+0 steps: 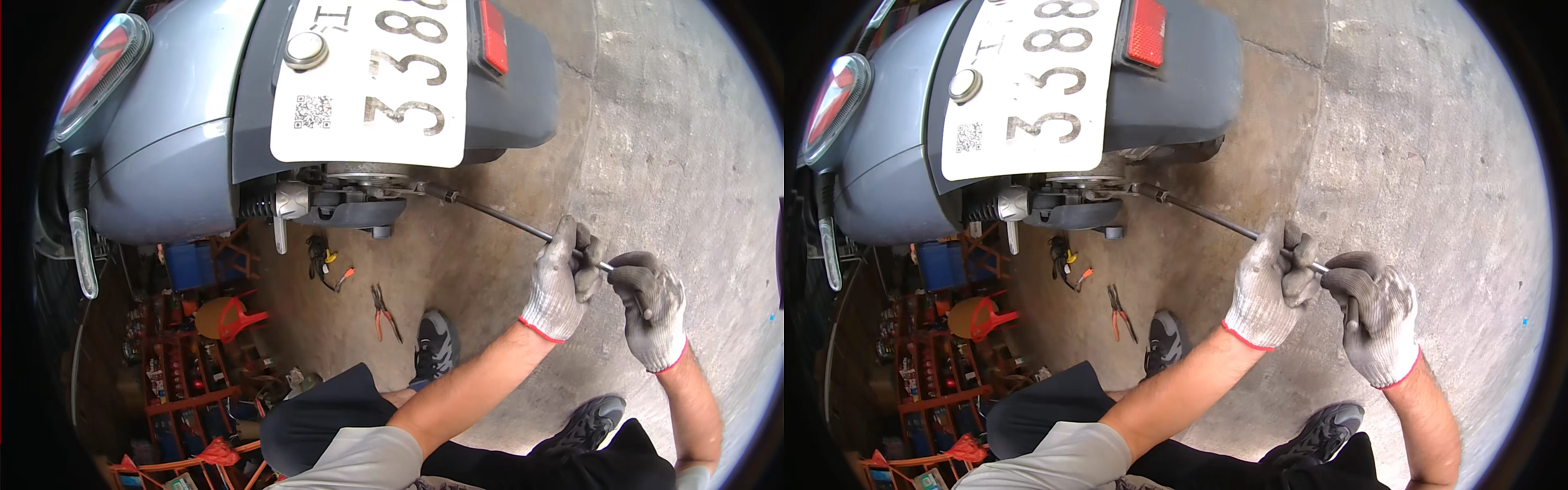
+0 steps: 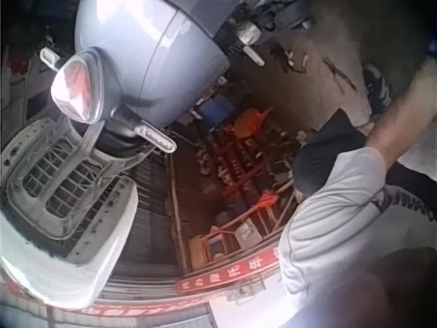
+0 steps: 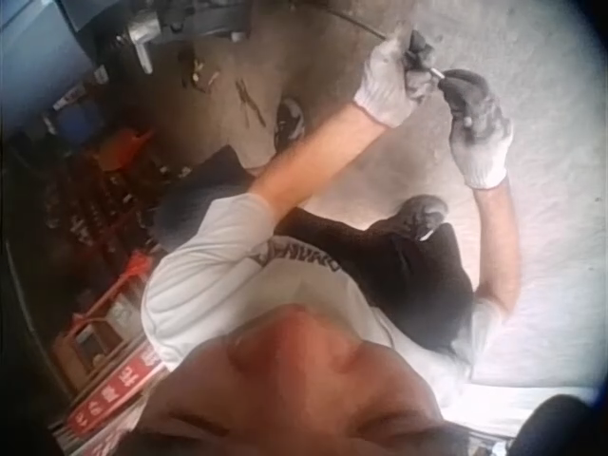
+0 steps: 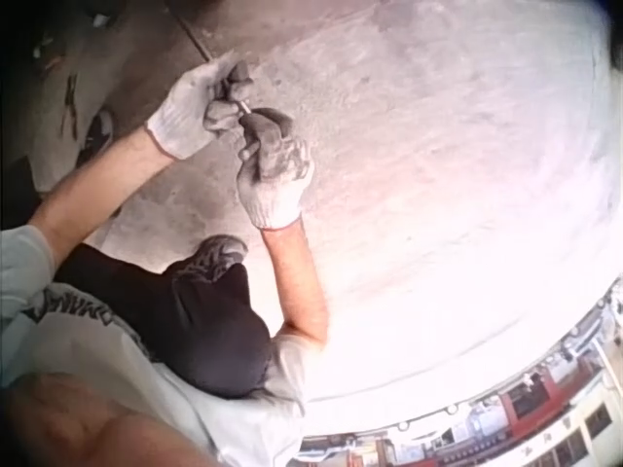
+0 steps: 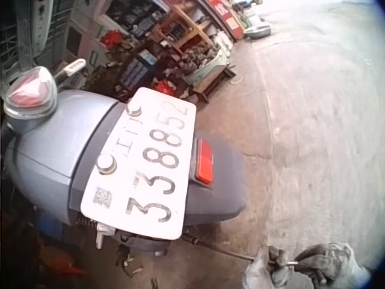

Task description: Using tools to repair and service various components of a motorcycle, including the rear assembly and front controls.

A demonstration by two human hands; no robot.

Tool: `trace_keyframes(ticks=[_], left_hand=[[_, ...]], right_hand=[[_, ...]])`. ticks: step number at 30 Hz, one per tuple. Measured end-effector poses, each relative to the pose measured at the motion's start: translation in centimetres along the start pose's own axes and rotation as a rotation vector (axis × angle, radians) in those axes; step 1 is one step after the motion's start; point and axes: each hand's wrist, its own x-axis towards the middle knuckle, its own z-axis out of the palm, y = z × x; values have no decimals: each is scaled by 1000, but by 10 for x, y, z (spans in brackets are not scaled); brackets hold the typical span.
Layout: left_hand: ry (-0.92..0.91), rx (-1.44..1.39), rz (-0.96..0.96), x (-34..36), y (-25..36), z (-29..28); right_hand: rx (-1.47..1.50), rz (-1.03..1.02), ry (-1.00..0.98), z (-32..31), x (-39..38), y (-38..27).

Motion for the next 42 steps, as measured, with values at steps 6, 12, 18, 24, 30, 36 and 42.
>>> trace_keyframes(ticks=[6,12,18,24,30,36,42], left_hand=[[0,63,6,0,-1,2],[-63,-51,-7,2,5,14],[6,22,-16,-1,6,9],[120,101,-18,1,-6,3],[32,34,8,12,3,19],[35,37,-56,8,5,16],[-13,-22,-10,11,15,28]], right_hand=[[-139,-88,-52,0,-13,6],[-29,27,263,-3,-18,16],[866,787,-203,-26,19,0],[-262,-195,-145,3,-16,8],[-27,30,283,4,-15,22],[1271,926,-270,-35,18,17],[-293,-86,-154,-23,18,1]])
